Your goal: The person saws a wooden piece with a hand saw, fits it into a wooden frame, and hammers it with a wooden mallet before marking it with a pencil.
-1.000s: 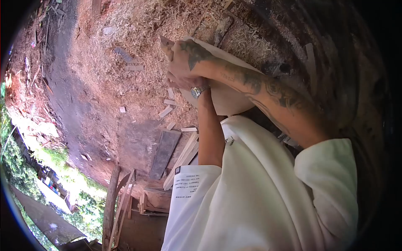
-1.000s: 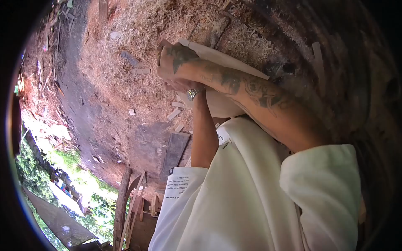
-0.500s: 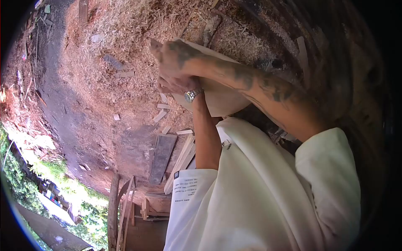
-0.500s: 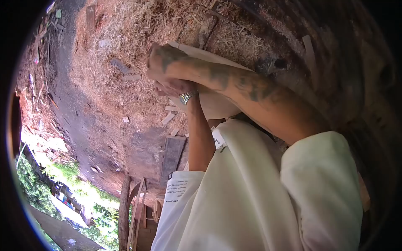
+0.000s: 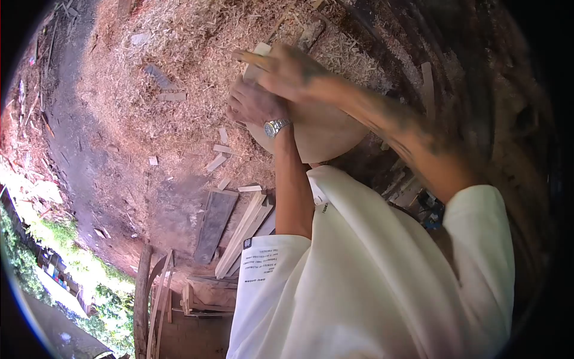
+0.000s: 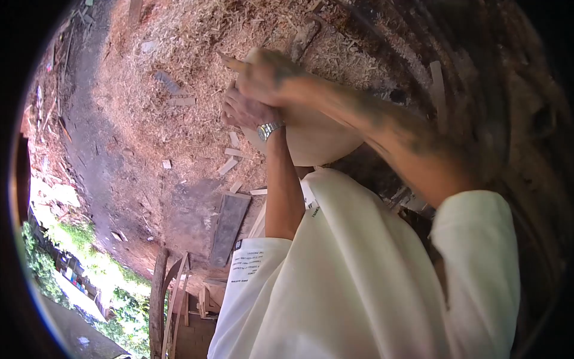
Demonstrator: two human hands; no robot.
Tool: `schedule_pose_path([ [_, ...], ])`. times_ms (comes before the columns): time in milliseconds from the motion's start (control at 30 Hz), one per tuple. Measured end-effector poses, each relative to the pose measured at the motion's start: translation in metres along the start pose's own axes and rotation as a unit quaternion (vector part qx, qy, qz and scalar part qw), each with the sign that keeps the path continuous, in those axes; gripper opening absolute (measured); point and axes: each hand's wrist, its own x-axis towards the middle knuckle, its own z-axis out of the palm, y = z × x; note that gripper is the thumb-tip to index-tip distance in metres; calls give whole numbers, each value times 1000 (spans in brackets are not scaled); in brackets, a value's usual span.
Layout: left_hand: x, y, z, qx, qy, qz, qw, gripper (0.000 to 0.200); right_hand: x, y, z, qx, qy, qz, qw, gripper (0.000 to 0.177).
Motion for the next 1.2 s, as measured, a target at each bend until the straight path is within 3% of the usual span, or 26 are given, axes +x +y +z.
schedule_pose_path([
  [100, 1, 4, 2, -9, -4, -7, 1000, 24, 34, 5, 14, -69, 3, -19, 997, 37],
  [200, -1, -1, 9, -38, -2, -29, 999, 23, -47, -25, -18, -41, 31, 7, 999, 40],
  [300, 4, 9, -4, -39, 10, -22, 999, 24, -116, -63, -72, 16, -76, 103, 992, 42],
  [467, -1, -2, 5, -46, -4, -1, 999, 26, -42, -17, -9, -12, 53, -25, 998, 35],
  [500, -3, -5, 6, -33, -5, 15, 999, 27, -12, -13, 1, -3, 25, -14, 1000, 33],
  [567, -1, 3, -9, 4, -30, 13, 999, 26, 38, -2, 20, -256, 20, -155, 954, 28],
  [633, 6, 16, -13, 1, -36, 4, 999, 26, 23, 6, 13, -72, 60, -71, 993, 26],
  [733, 0, 5, -8, -26, -17, -17, 999, 25, -44, -2, -40, 20, 180, -214, 960, 18],
  [833, 2, 4, -6, -44, 14, 12, 999, 26, -124, 7, -94, 179, 217, -238, 930, 13],
  [867, 4, 7, -11, -38, -12, -1, 999, 26, -148, 18, -103, 293, 208, -204, 911, 13],
  [933, 6, 13, -21, -26, -63, -23, 997, 27, -191, 44, -90, 381, 287, -166, 863, 20],
  [1000, 7, 12, -22, -38, -68, -24, 997, 36, -246, 74, -73, 154, 376, -119, 906, 19],
  [1033, 10, 10, -21, -43, -70, -23, 996, 41, -276, 95, -55, 180, 385, -70, 902, 20],
  [1067, 18, 7, -25, -74, -134, -11, 988, 48, -306, 119, -31, 207, 392, -21, 896, 21],
  [1133, 44, -11, -35, -122, -266, 13, 956, 65, -362, 152, 23, 378, 441, 65, 811, 18],
  [1167, 59, -34, -16, -175, -331, 41, 926, 80, -385, 148, 44, 362, 481, 95, 793, 16],
  [1200, 77, -39, -11, -199, -407, 29, 891, 77, -404, 146, 62, 345, 518, 127, 772, 14],
])
